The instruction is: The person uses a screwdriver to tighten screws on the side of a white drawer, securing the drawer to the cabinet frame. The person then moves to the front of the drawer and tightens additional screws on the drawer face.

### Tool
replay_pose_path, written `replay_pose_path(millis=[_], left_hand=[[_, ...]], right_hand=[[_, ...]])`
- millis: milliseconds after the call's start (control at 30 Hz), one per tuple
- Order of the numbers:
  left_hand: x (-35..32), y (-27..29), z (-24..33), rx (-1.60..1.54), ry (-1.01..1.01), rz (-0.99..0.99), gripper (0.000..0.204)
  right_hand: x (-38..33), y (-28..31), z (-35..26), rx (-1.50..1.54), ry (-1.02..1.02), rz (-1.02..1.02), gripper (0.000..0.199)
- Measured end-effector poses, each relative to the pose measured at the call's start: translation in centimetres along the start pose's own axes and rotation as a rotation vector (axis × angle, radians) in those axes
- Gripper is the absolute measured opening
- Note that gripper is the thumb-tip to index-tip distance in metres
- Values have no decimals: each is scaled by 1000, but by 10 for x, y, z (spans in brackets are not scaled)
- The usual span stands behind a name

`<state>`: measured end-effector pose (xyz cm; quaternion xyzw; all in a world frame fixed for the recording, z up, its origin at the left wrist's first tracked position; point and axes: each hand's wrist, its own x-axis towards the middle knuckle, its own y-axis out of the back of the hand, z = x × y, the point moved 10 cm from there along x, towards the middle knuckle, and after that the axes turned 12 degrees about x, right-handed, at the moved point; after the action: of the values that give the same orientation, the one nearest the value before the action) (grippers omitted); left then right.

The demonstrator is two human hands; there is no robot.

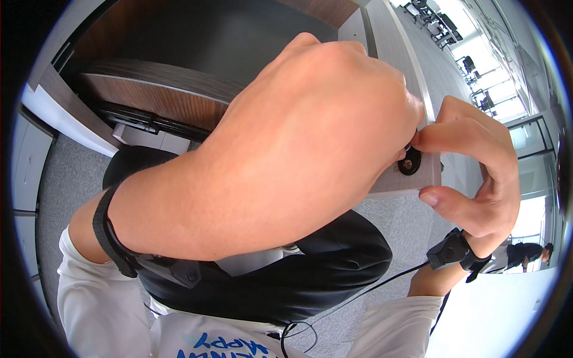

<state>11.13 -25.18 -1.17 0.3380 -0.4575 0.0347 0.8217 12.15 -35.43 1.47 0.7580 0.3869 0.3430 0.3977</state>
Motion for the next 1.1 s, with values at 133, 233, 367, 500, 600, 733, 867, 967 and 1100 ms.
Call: replay_pose_path(millis=[133, 233, 367, 500, 600, 733, 867, 967, 1100], left_hand=[[-8, 0, -1, 38, -3, -16, 17], [-14, -2, 3, 86, -4, -50, 17], [-14, -8, -4, 112, 10, -63, 18], [-18, -6, -4, 97, -16, -4, 19], [-21, -6, -5, 110, -18, -7, 21], [-18, 13, 4, -25, -101, 124, 30], [-26, 32, 7, 170, -77, -46, 37], [-62, 73, -5, 354, -52, -266, 31], [-112, 179, -45, 360, -68, -224, 17]], right_hand=[[4, -6, -5, -52, -49, -71, 46], [5, -9, -9, -49, -50, -89, 46], [3, -9, -12, -86, -44, -115, 47], [4, -7, -13, -113, -89, -140, 48], [5, -8, -15, -130, -107, -150, 48], [1, -6, -14, -125, -106, -139, 47], [-4, -2, -11, -100, -116, -123, 45], [6, -11, -14, -117, -135, -106, 43], [49, -55, -17, -142, -153, -82, 41]])
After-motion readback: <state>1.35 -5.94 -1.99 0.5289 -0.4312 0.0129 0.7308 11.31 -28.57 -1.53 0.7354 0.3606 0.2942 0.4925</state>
